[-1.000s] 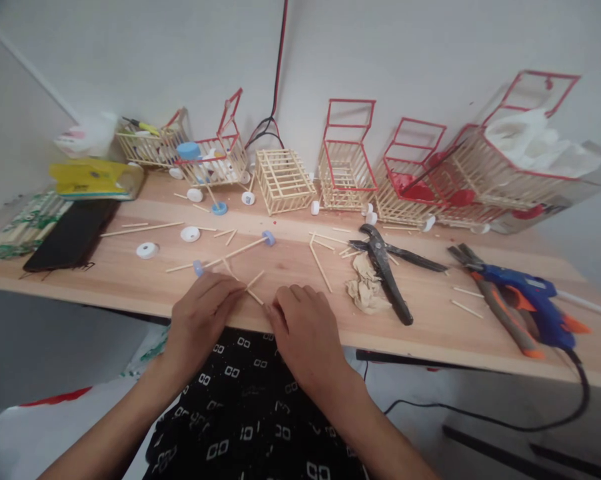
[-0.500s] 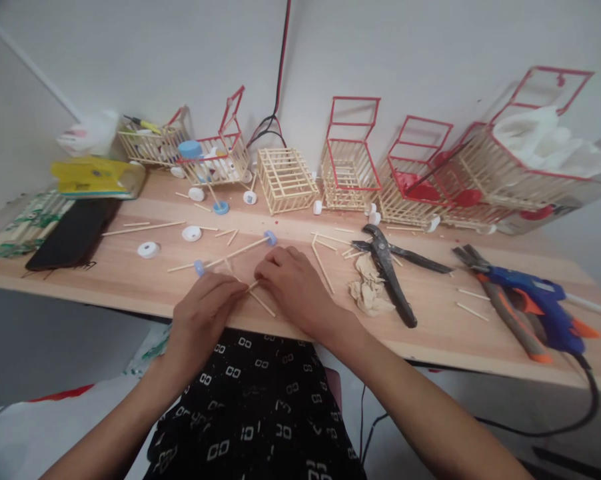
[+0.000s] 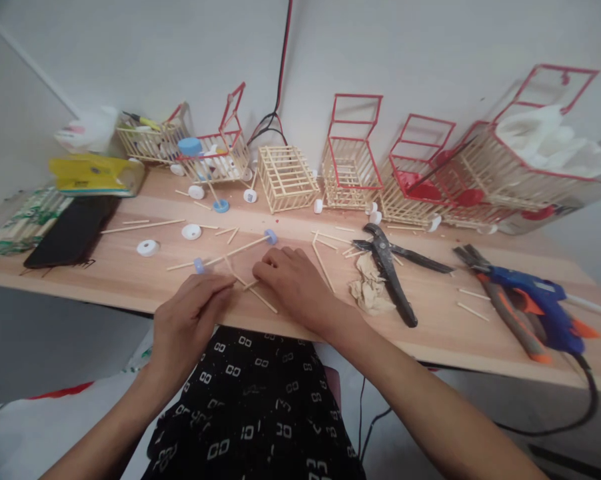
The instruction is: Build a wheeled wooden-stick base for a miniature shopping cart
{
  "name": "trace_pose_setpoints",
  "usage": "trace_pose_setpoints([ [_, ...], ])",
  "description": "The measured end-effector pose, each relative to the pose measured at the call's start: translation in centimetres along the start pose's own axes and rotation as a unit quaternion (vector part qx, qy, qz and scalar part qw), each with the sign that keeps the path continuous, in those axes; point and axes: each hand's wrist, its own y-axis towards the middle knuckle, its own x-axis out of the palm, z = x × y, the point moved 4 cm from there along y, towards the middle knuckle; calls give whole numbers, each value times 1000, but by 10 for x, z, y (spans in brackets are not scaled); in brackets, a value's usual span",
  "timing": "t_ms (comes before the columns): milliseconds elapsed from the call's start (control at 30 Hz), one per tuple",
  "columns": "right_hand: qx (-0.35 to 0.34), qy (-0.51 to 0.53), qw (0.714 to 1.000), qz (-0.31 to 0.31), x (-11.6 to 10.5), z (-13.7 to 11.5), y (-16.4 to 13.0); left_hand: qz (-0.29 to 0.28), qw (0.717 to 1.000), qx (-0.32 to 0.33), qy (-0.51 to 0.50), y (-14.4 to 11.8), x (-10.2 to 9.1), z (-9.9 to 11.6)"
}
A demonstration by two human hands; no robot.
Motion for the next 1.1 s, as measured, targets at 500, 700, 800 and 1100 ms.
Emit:
trace_pose_setpoints([
  [500,0,0,1000,3,-1,-3,0,-5,996,83,21,-8,9,4],
  [700,2,0,1000,1,-2,-4,-1,-13,996,87,25,-9,9,5],
  [800,3,4,1000,6,-1,-2,-1,-12,996,85,24,-9,9,5],
  [1100,20,10,1000,7,1,0,2,5,999,45,13,-10,7,2],
])
